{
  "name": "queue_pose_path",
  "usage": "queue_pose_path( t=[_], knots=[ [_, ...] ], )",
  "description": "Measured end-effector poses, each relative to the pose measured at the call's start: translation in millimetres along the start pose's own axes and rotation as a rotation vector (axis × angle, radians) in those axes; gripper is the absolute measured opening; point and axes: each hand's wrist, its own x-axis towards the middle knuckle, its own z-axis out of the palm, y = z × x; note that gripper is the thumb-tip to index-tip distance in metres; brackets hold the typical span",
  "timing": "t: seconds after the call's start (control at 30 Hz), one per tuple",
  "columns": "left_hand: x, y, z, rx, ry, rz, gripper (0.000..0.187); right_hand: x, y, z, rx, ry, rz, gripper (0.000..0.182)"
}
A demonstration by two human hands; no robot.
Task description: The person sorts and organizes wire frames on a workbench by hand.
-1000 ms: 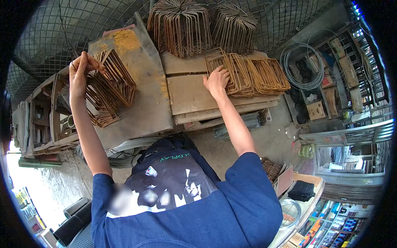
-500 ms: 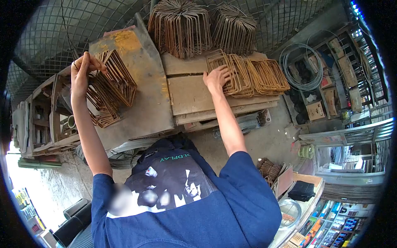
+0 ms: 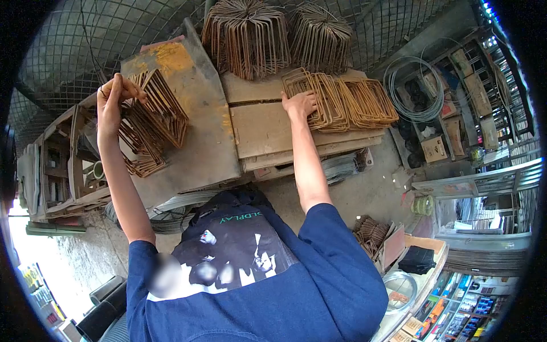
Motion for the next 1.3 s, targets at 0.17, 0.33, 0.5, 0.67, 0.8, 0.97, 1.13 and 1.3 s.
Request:
queue_pose_path(
  t=[0.17, 0.33, 0.5, 0.67, 0.8, 0.97, 1.13, 1.3],
  knots=[
    [0, -2, 0, -0.020, -0.024, 0.011, 0.044, -5, 2, -5, 0.106, 0.083, 0.073, 0.113],
    [0, 0, 1, -0.015, -0.020, 0.013, 0.044, 4, 4, -4, 0.185, 0.069, 0.075, 0.105],
    [-1, 0, 1, -0.036, -0.020, -0.004, 0.043, -2, 7, -8, 0.256, 0.099, 0.050, 0.091],
    [-1, 1, 2, -0.040, -0.019, -0.003, 0.043, -15, 2, -6, 0.273, 0.043, -0.003, 0.086],
    [0, 1, 4, 0.007, -0.005, -0.009, 0.046, -49, -3, -15, 0.272, -0.007, -0.119, 0.094],
    [-1, 4, 5, 0.018, 0.015, -0.037, 0.047, -64, -5, -2, 0.259, -0.048, -0.135, 0.107],
    [-2, 4, 7, 0.038, 0.034, -0.028, 0.047, -62, -7, 7, 0.200, 0.036, -0.127, 0.107],
    [0, 2, 5, 0.012, 0.024, -0.023, 0.046, -62, -5, 5, 0.251, 0.043, -0.144, 0.101]
  ],
)
